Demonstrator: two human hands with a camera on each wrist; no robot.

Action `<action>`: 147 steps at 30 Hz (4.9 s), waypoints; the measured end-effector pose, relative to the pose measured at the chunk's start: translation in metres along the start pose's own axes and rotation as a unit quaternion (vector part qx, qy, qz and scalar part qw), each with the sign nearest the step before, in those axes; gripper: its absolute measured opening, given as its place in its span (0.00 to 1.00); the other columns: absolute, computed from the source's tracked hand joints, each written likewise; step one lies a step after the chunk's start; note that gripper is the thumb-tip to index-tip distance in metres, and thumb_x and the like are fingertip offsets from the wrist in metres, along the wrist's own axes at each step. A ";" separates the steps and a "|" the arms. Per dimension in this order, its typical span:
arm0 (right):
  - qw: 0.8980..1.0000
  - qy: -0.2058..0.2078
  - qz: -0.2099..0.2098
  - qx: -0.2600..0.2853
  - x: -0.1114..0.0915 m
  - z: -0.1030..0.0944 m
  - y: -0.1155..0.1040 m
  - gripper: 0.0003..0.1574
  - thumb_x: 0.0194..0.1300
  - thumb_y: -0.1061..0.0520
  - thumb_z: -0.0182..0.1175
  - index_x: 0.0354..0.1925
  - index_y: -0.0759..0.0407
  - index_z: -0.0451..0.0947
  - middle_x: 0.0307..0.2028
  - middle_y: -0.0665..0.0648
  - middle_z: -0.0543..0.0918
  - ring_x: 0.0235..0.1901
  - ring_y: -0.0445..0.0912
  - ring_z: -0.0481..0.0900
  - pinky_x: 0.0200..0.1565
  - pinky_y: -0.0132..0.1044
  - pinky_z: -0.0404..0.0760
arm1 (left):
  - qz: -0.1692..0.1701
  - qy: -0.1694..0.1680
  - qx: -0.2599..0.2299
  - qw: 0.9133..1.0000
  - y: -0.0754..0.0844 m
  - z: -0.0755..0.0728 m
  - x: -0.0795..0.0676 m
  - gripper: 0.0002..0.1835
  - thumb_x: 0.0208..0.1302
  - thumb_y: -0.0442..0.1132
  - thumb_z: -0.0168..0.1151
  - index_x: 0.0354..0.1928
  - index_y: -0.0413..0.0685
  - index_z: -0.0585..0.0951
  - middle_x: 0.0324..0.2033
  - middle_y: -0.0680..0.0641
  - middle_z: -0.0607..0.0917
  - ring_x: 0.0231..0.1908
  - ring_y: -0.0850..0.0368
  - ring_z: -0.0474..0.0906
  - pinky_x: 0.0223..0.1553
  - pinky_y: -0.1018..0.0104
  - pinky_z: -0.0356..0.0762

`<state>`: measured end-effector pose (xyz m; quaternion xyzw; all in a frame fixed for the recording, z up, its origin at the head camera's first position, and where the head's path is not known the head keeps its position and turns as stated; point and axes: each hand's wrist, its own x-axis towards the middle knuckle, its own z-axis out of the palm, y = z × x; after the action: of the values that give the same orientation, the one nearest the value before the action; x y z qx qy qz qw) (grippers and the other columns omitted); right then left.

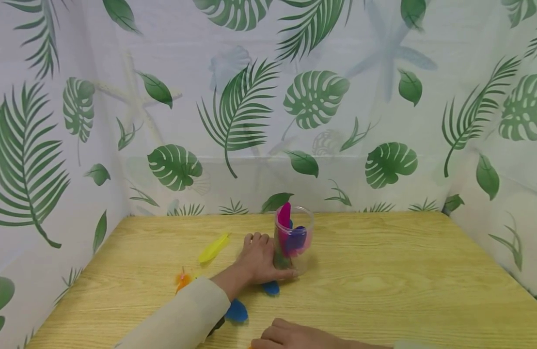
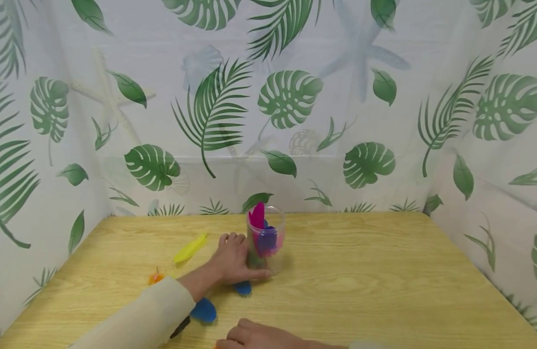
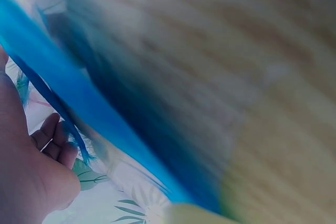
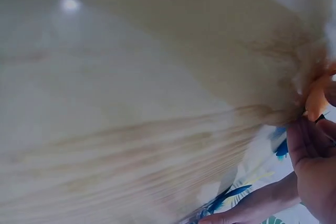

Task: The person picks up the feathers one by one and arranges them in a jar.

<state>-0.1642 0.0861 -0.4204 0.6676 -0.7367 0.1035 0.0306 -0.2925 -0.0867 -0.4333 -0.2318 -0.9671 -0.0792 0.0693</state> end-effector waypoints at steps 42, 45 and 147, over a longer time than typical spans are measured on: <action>0.681 0.332 0.419 0.501 0.011 -0.136 0.049 0.21 0.68 0.65 0.62 0.56 0.74 0.71 0.42 0.57 0.83 0.40 0.47 0.85 0.46 0.41 0.86 | -0.007 -0.033 0.002 0.999 0.001 -0.005 0.001 0.42 0.52 0.76 0.61 0.51 0.46 0.77 0.41 0.49 0.77 0.48 0.51 0.67 0.61 0.50 0.59; 0.671 0.379 0.417 0.481 0.009 -0.147 0.064 0.21 0.69 0.66 0.60 0.57 0.74 0.69 0.41 0.56 0.82 0.41 0.45 0.84 0.46 0.39 0.85 | -0.009 -0.029 -0.017 0.999 0.001 -0.006 0.000 0.47 0.49 0.82 0.57 0.52 0.47 0.78 0.43 0.49 0.79 0.49 0.50 0.67 0.63 0.49 0.57; 0.851 0.244 0.451 -0.114 -0.016 -0.028 0.117 0.41 0.51 0.24 0.67 0.39 0.57 0.70 0.36 0.55 0.74 0.46 0.53 0.69 0.51 0.52 0.61 | 0.007 0.003 0.026 1.000 0.000 -0.004 0.001 0.50 0.48 0.84 0.54 0.56 0.48 0.78 0.46 0.46 0.80 0.50 0.49 0.69 0.60 0.48 0.61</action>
<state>-0.2810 0.1172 -0.4086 0.2075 -0.9322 0.1805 0.2351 -0.2930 -0.0873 -0.4291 -0.2364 -0.9669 -0.0546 0.0789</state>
